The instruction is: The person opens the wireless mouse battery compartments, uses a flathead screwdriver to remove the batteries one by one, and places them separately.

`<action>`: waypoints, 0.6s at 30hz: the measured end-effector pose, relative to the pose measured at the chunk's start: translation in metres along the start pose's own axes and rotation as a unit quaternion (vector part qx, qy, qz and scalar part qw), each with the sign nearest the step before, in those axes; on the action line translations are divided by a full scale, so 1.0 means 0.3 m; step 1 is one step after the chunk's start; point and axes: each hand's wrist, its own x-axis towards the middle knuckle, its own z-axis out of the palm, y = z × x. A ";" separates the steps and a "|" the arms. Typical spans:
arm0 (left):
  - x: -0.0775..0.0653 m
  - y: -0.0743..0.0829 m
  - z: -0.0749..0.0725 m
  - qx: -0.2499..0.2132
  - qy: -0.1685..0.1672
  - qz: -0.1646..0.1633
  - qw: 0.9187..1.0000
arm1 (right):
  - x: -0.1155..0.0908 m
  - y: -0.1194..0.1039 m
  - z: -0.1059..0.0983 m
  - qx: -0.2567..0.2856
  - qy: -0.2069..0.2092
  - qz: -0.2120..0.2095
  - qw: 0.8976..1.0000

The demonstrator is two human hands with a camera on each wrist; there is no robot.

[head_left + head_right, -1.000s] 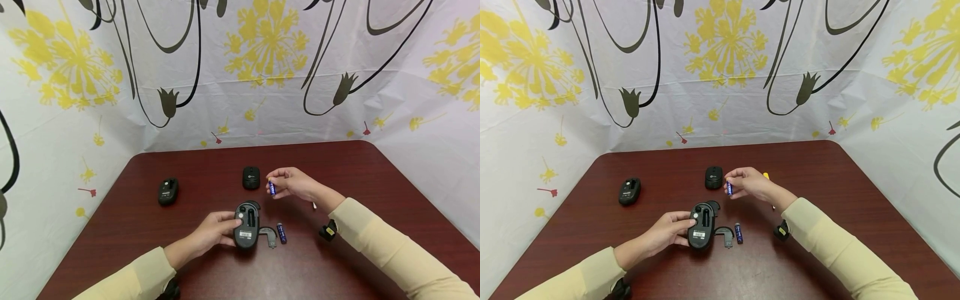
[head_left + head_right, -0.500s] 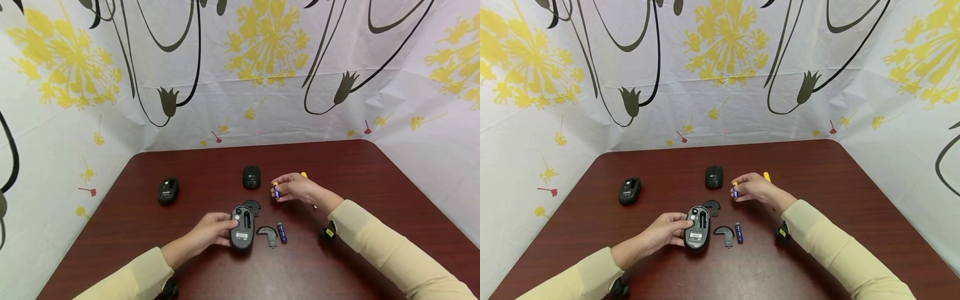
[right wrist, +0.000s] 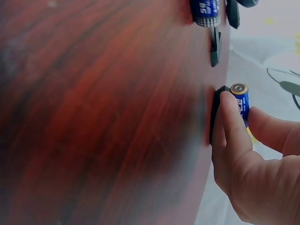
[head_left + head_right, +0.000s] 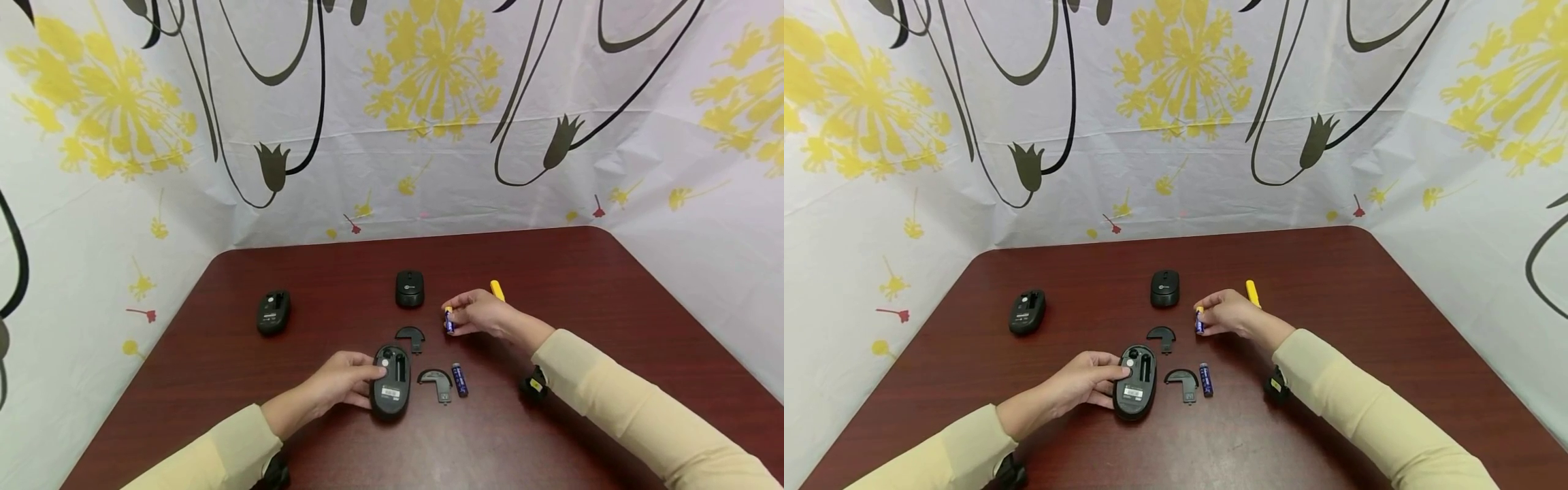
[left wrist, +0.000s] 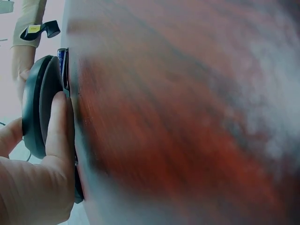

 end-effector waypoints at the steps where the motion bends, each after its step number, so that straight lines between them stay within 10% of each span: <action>1: 0.000 -0.001 -0.001 0.005 0.001 -0.001 1.000 | 0.001 0.003 0.002 -0.003 -0.001 0.001 1.000; 18: 0.002 0.006 0.002 0.038 0.003 0.005 0.999 | 0.007 0.020 0.051 -0.043 0.032 0.021 0.998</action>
